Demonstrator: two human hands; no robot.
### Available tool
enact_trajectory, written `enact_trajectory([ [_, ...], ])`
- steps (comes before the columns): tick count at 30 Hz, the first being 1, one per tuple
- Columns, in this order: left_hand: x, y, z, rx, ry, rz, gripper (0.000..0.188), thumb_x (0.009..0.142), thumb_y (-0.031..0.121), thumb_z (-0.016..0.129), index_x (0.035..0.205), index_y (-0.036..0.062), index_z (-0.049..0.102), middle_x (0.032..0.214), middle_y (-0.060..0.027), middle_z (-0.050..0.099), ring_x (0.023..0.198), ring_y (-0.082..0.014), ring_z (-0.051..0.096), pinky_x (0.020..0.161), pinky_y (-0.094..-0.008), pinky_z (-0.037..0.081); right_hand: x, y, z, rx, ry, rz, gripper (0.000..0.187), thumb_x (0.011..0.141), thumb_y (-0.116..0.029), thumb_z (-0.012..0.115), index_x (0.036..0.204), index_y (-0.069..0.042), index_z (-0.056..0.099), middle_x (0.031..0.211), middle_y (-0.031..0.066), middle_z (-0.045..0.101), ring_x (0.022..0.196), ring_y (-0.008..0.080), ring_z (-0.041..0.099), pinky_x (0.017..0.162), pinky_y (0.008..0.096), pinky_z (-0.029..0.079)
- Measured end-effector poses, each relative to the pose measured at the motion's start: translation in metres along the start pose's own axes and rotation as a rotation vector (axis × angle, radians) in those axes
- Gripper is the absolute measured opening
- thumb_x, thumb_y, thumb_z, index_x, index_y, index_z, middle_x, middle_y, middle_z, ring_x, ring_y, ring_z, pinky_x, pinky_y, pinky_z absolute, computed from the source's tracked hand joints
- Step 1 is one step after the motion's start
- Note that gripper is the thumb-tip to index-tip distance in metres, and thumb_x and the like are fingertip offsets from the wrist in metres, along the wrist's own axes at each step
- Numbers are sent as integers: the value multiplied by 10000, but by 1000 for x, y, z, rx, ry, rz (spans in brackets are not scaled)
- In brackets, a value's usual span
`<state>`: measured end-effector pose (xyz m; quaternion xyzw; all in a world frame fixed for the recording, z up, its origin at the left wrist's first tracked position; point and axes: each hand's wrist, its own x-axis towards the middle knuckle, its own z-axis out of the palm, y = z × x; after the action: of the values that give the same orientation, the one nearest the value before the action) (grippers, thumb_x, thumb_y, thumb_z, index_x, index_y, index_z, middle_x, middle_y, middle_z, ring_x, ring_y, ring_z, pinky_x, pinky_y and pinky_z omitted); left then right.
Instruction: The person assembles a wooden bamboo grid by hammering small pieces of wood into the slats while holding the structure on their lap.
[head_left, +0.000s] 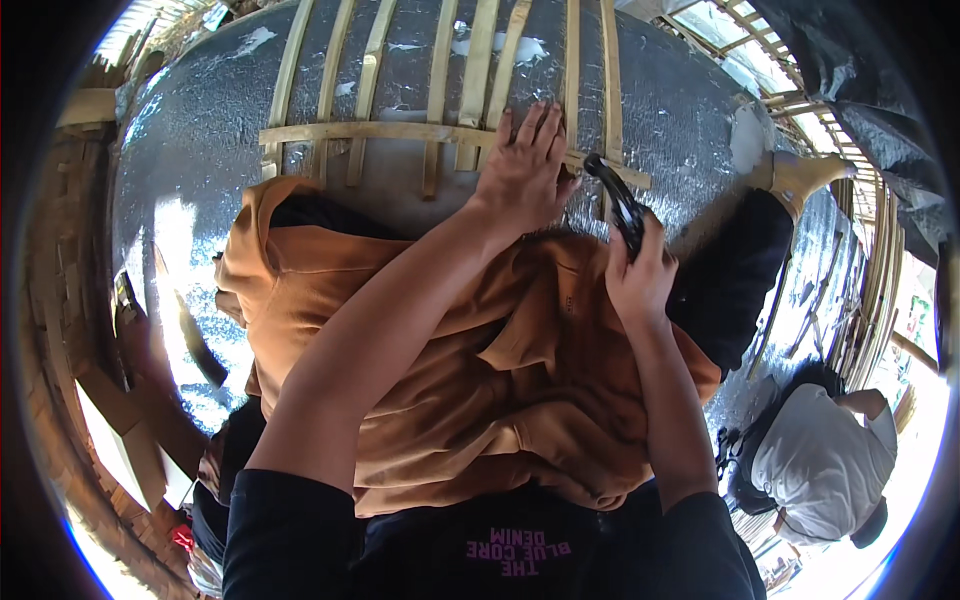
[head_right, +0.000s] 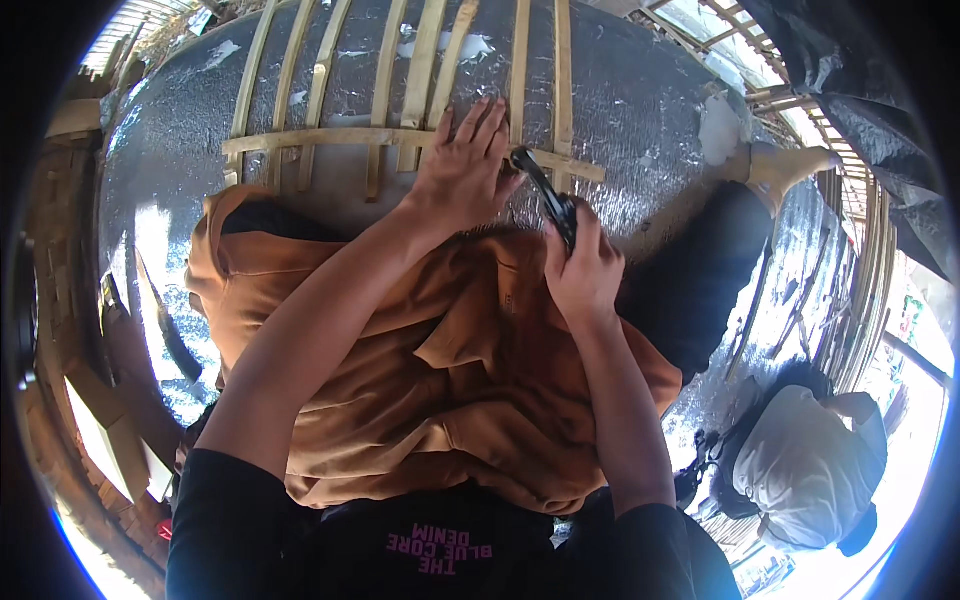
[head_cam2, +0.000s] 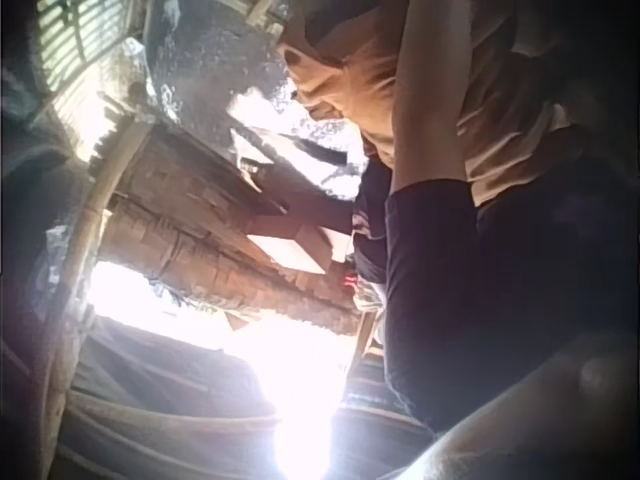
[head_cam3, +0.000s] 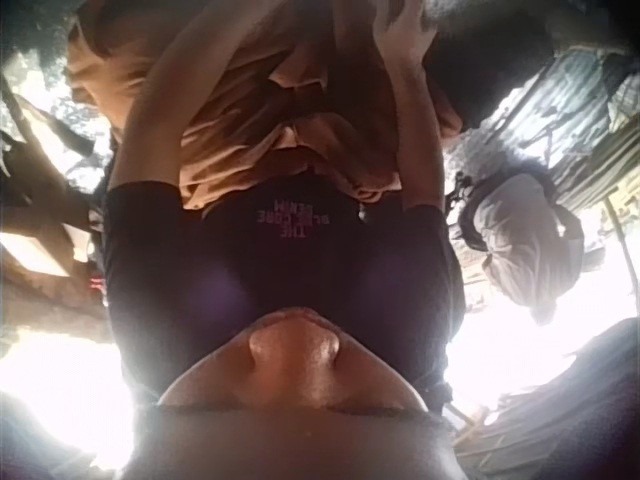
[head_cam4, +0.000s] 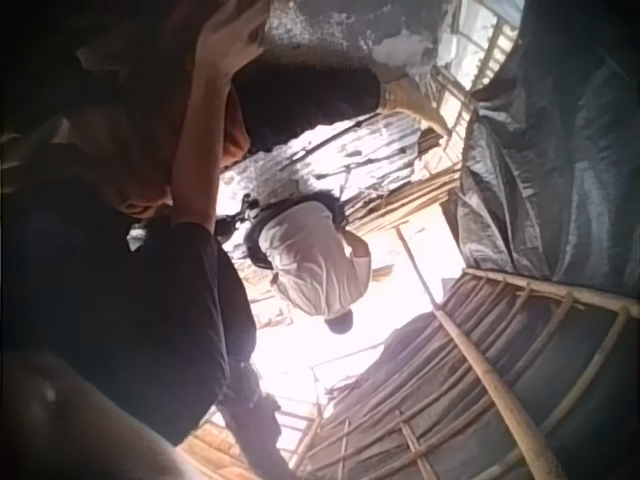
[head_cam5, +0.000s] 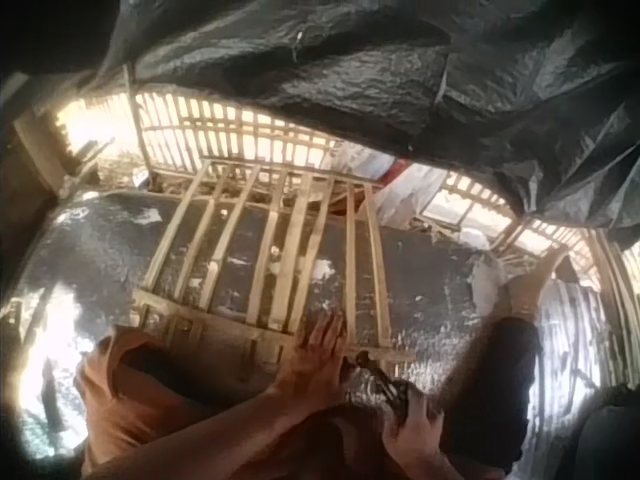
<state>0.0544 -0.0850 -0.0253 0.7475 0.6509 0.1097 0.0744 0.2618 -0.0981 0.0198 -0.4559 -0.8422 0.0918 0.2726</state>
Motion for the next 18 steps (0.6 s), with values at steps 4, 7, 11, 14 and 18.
enact_trajectory([
  [4,1,-6,2,13,31,-2,727,1029,508,500,1504,-39,438,1662,-187,321,1556,-327,274,1256,-574,201,3,-6,2,-157,-212,155,382,973,-189,715,1196,45,511,832,221,700,682,416,715,582,468,575],
  [7,7,0,1,-18,49,23,729,1028,514,498,1497,-41,443,1657,-196,326,1559,-337,266,1253,-579,200,1,3,-4,26,202,-41,361,985,-232,698,1214,-8,532,757,210,692,685,419,712,589,490,573],
  [11,6,-4,-5,19,-4,19,717,1034,507,487,1490,-44,446,1648,-204,336,1563,-344,252,1248,-580,209,1,3,4,-160,-208,93,357,984,-240,695,1200,8,556,821,199,710,699,410,725,586,471,569],
  [14,13,-7,-6,8,58,24,725,1037,506,476,1502,-48,430,1652,-199,331,1563,-342,251,1254,-574,193,7,3,6,-118,54,-39,320,992,-226,678,1216,-33,556,777,217,697,699,431,711,598,509,561],
  [18,6,-7,-2,-11,39,10,736,1038,506,472,1517,-49,413,1654,-200,325,1558,-340,258,1259,-570,180,-2,2,7,36,-187,182,399,967,-225,703,1256,-18,520,779,245,683,730,492,688,602,552,537],
])
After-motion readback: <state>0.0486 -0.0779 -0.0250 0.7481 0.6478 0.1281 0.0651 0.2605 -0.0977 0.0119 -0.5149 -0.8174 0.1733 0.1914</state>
